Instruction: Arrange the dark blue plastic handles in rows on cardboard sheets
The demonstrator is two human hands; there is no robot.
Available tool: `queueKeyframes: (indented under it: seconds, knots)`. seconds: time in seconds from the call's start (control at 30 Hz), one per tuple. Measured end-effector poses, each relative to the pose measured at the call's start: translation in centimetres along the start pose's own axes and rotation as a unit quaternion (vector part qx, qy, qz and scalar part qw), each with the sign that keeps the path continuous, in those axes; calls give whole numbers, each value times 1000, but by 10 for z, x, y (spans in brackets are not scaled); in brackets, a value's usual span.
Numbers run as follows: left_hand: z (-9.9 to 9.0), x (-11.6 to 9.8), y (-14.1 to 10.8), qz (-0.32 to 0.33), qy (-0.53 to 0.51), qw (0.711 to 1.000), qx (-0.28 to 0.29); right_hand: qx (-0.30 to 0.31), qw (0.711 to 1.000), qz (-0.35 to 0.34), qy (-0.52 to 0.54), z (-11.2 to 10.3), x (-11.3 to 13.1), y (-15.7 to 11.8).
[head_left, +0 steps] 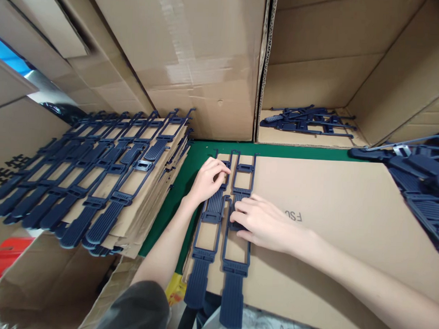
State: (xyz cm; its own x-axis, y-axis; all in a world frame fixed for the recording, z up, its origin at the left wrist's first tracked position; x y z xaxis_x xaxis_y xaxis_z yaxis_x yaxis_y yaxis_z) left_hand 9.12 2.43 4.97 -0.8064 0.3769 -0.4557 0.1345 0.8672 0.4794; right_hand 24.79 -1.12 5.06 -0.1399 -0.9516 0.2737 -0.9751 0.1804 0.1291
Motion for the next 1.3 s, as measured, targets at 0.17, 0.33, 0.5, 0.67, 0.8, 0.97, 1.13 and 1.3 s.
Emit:
queueKeyframes:
  seconds: [0.17, 0.33, 0.5, 0.67, 0.8, 0.97, 1.13, 1.3]
  knots:
    - [3, -4, 0, 23, 42, 998, 30, -13, 1000, 12, -16, 0, -1, 0]
    - [4, -10, 0, 33, 86, 994, 50, -12, 1000, 16, -9, -2, -4, 2]
    - [5, -29, 1, 56, 81, 992, 75, -68, 996, 60, 5, -42, -40, -6]
    - [21, -49, -3, 87, 70, 980, 167, -162, 948, 275, -3, -105, -142, -62]
    - [34, -51, -7, 82, 85, 969, 217, -125, 850, 491, -147, -117, -229, -148]
    - [40, -47, -9, 73, 105, 964, 233, -26, 745, 651, -143, -90, -282, -224]
    - [40, -47, -9, 73, 116, 962, 234, -78, 707, 691, -126, -90, -279, -240]
    - [39, -47, -8, 70, 107, 965, 230, -78, 684, 716, -113, -90, -294, -262]
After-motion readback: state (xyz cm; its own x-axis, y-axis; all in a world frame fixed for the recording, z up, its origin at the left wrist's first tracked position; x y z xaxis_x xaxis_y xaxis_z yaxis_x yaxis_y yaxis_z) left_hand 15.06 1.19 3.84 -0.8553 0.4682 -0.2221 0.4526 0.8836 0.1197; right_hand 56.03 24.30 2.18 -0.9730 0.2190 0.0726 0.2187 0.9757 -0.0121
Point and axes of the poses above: each hand's wrist, its own y-axis towards the middle knuckle, its own z-axis out of the palm, x = y × z, the point moved 6 cm from there along y, towards the middle knuckle
